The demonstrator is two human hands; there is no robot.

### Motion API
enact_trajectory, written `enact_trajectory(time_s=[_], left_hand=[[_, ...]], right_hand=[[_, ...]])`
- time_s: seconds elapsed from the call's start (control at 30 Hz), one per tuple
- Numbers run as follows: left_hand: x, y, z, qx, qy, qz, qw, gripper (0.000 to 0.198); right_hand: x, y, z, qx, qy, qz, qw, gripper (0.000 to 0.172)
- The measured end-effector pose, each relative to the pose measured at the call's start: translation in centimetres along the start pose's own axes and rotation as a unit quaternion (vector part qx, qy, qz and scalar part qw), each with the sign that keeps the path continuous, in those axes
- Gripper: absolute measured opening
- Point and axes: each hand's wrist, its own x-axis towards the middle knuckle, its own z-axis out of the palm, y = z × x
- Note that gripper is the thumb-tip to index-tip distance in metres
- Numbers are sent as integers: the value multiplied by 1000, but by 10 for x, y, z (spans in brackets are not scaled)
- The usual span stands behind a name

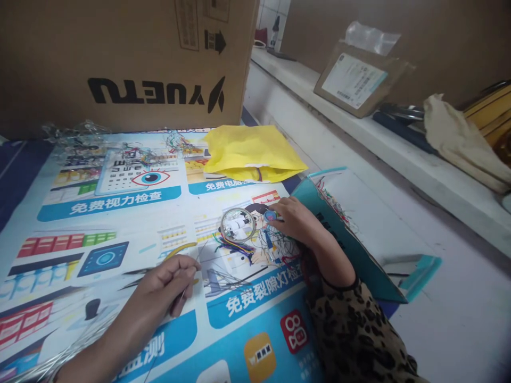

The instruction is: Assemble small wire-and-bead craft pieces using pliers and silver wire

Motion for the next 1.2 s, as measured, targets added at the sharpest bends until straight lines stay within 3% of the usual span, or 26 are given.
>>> enact_trajectory(time_s=[0.4, 0.7, 1.2], left_hand=[[1, -4, -3, 19, -16, 10, 1000, 28], [1, 0, 0, 20, -16, 5, 1000, 29], [-2, 3, 1, 22, -20, 8, 1000, 28]], right_hand=[[-4, -2, 4, -10, 32, -35, 999, 26], [-4, -7, 4, -38, 28, -20, 999, 31], [-4, -17, 2, -65, 8, 32, 997, 20]])
